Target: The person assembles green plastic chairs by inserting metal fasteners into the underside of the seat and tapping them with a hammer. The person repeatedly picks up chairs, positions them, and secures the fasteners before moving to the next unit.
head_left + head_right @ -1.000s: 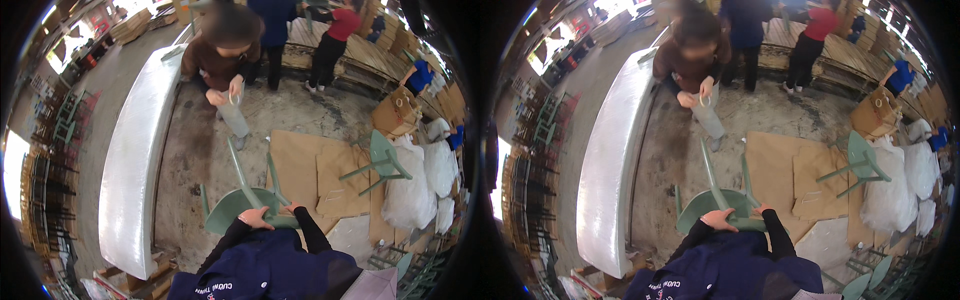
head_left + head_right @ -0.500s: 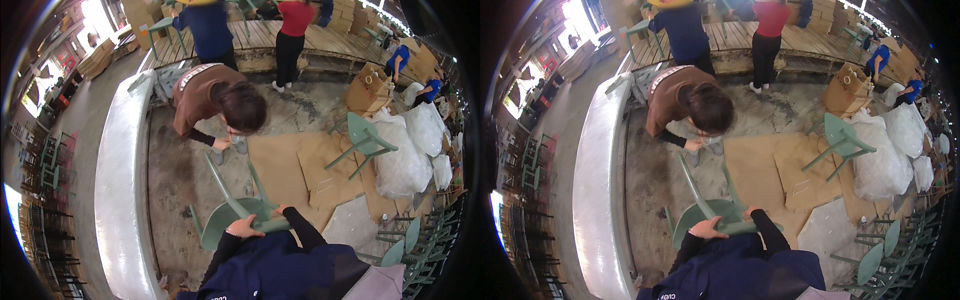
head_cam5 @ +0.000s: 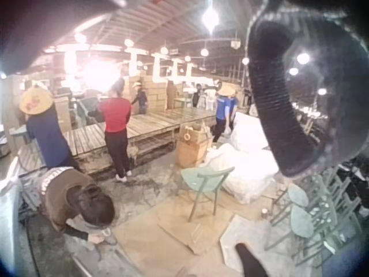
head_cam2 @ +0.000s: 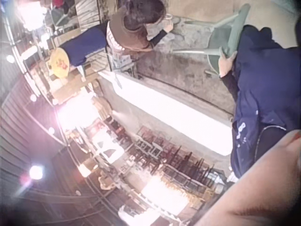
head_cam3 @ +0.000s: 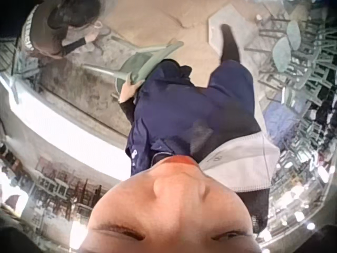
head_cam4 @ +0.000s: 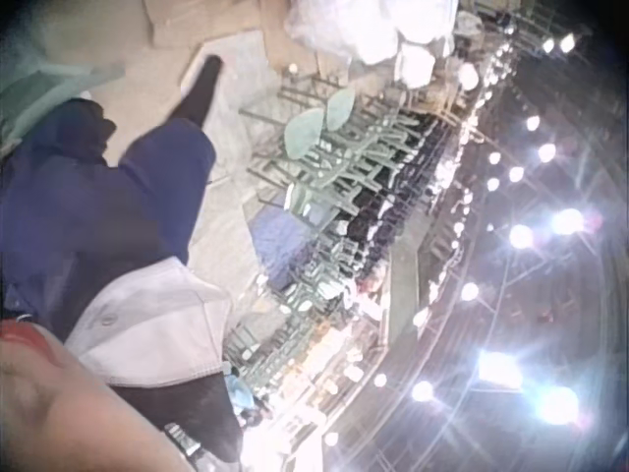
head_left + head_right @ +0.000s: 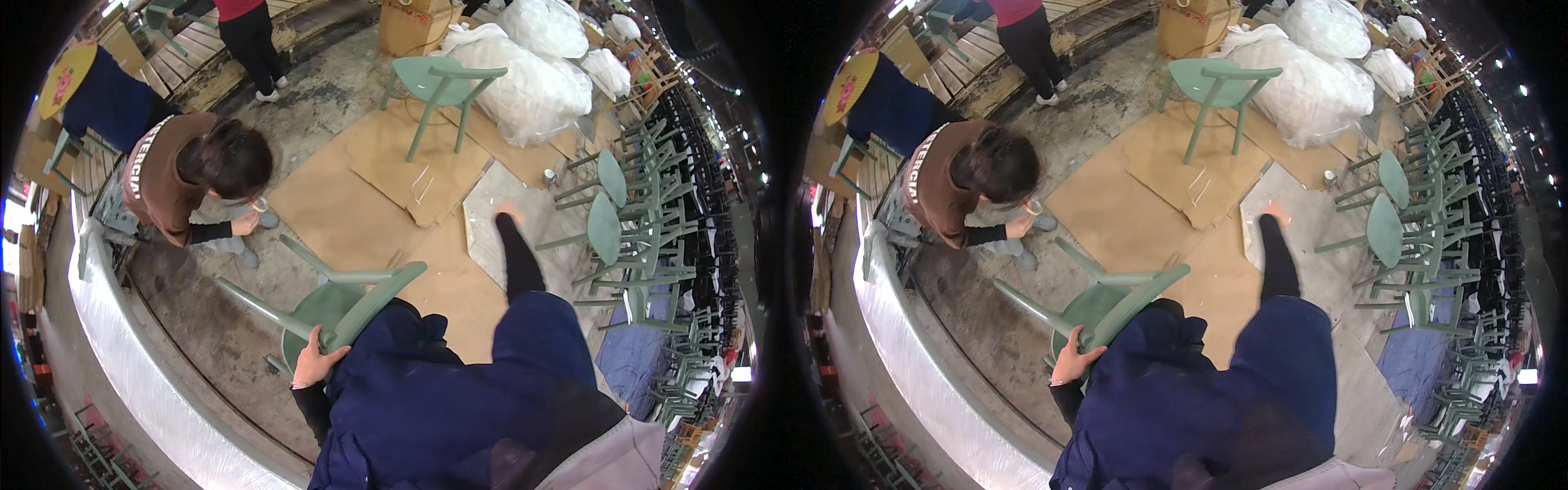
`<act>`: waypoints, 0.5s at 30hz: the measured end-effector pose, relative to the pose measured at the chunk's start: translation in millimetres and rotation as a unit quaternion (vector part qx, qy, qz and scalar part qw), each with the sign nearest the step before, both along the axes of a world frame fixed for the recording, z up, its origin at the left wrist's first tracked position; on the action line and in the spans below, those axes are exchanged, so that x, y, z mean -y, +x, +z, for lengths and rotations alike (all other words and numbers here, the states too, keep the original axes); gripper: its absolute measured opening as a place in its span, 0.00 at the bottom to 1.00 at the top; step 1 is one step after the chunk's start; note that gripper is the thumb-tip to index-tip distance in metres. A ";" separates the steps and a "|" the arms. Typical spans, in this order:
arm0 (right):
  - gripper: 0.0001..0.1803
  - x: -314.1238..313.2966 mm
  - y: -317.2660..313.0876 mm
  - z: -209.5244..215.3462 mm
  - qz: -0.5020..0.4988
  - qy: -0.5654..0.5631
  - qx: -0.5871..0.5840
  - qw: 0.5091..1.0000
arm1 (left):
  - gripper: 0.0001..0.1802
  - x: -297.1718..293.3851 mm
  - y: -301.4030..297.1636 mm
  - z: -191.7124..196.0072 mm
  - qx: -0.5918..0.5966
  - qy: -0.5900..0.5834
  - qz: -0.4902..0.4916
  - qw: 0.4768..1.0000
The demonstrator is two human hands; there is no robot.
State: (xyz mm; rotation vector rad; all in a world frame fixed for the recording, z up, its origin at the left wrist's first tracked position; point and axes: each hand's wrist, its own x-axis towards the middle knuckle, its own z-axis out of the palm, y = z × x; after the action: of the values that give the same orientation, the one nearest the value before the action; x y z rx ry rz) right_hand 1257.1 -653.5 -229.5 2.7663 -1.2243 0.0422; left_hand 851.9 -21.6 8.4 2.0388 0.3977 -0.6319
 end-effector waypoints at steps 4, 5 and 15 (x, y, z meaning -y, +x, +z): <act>0.17 -65.2 -16.5 41.9 0.116 0.071 -0.119 0.983 | 0.53 -14.8 -28.3 16.9 -0.046 0.102 0.078 0.991; 0.18 -47.5 -22.6 51.4 0.133 0.090 -0.165 0.973 | 0.53 -15.8 -25.7 17.1 -0.055 0.091 0.070 0.992; 0.30 -336.4 -64.5 -8.1 0.526 0.382 -0.037 0.759 | 0.54 -13.6 -27.6 8.2 -0.050 0.070 0.092 0.992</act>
State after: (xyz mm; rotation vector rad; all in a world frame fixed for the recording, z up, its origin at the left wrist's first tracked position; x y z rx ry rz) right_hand 1192.6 -317.1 -237.6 3.6389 0.6678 -0.5767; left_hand 824.3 -8.0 16.6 2.0780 0.6971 -0.6080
